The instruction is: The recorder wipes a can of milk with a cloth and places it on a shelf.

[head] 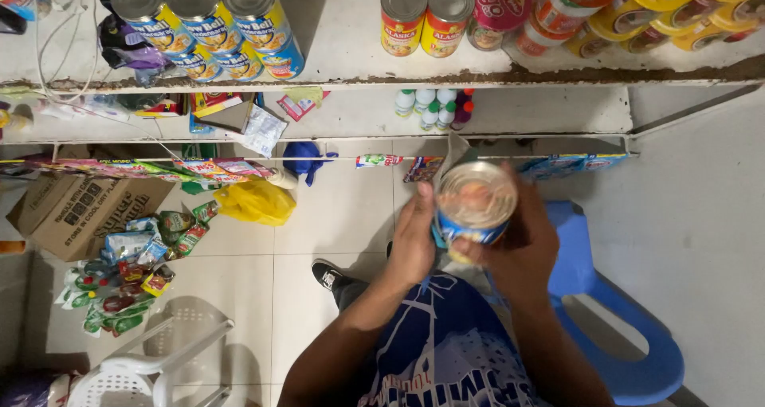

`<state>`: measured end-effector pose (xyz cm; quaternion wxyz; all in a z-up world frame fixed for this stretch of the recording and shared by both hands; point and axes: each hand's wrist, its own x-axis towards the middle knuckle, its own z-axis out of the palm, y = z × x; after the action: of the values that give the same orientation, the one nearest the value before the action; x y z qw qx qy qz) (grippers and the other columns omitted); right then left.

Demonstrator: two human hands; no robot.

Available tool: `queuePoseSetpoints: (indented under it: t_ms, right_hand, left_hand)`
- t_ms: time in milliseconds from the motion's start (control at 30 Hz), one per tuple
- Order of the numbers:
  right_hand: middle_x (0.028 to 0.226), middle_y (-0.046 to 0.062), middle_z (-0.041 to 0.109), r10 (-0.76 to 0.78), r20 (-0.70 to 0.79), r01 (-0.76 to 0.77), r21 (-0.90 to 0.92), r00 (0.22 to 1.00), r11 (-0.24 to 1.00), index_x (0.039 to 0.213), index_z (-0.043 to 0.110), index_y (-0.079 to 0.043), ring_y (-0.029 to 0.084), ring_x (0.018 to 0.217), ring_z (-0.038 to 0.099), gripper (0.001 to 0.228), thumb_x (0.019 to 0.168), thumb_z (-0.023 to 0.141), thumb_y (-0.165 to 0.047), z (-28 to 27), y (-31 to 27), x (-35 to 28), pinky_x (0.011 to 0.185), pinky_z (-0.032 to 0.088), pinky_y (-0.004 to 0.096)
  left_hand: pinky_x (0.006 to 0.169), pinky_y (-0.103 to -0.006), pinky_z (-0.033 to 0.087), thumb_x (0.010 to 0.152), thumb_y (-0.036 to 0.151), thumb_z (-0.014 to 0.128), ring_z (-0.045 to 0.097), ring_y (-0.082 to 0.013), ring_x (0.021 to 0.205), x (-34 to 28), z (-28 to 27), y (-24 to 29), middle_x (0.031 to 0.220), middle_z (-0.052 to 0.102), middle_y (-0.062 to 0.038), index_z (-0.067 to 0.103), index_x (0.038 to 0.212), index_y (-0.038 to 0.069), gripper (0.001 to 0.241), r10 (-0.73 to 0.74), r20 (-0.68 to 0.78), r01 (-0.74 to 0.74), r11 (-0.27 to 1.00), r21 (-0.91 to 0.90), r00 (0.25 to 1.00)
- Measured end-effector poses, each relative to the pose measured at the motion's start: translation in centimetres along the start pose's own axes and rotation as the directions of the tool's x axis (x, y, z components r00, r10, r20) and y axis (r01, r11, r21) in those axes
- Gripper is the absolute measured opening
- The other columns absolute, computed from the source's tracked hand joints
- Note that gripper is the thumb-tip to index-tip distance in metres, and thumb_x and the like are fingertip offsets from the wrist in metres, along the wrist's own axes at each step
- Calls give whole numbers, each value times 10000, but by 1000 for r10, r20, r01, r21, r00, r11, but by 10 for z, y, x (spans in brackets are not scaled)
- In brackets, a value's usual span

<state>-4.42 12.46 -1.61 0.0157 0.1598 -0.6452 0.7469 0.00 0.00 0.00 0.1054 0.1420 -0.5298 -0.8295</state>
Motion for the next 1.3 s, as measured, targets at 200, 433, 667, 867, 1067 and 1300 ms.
queuePoseSetpoints:
  t_ms: [200, 433, 667, 867, 1067, 1300]
  right_hand:
    - [1333, 155, 598, 21, -24, -20, 36, 999, 999, 1504, 463, 40, 234, 1258, 569, 1027, 614, 949, -119, 4, 4, -4, 1132, 447, 424]
    - [1327, 181, 610, 169, 89, -129, -342, 982, 931, 1569, 369, -70, 284, 1249, 583, 731, 1005, 523, -509, 0, -13, 10, 1065, 440, 524]
    - [1478, 288, 439, 320, 207, -195, -463, 924, 865, 1574, 174, -42, 441, 1370, 469, 896, 915, 678, -380, 6, -10, 8, 1145, 303, 592]
    - [1451, 256, 498, 367, 110, -288, -430, 924, 856, 1557, 270, -82, 431, 1355, 505, 970, 819, 784, -446, 17, -15, 14, 1121, 344, 575]
    - [1396, 170, 514, 171, 177, -121, -261, 969, 958, 1531, 351, -59, 270, 1323, 500, 924, 792, 839, -323, 27, -19, 16, 1159, 364, 467]
    - [1298, 144, 604, 222, 304, -166, -198, 926, 966, 1552, 401, -75, 242, 1207, 589, 1104, 616, 949, -280, 39, -11, 2, 1080, 472, 449]
  left_hand:
    - [1107, -582, 377, 1101, 521, 347, 559, -439, 1236, 1, -4, 1, 1278, 628, -366, 651, 1273, -113, 724, -48, -31, 52, 987, 152, 998]
    - [1102, -467, 449, 1138, 409, 363, 599, -251, 1176, -7, -5, -20, 1205, 696, -164, 691, 1266, 1, 539, 24, -23, -25, 1000, -12, 999]
    - [1207, -548, 267, 1123, 425, 329, 417, -344, 1385, -8, -5, 7, 1470, 498, -258, 488, 1454, -46, 597, 57, 27, -59, 993, 104, 998]
    - [1217, -675, 16, 1110, 499, 188, 56, -610, 1484, -14, 3, 40, 1594, 115, -466, 102, 1574, -135, 791, 224, 181, -261, 941, 214, 958]
    - [1239, -661, 14, 1128, 451, 214, 66, -576, 1509, -13, -4, 34, 1636, 129, -396, 105, 1601, -83, 722, 326, 160, -351, 921, 168, 932]
    - [1274, -584, 104, 1128, 440, 235, 181, -420, 1546, -13, -28, 19, 1651, 244, -297, 134, 1629, -18, 687, 363, 18, -364, 929, 72, 931]
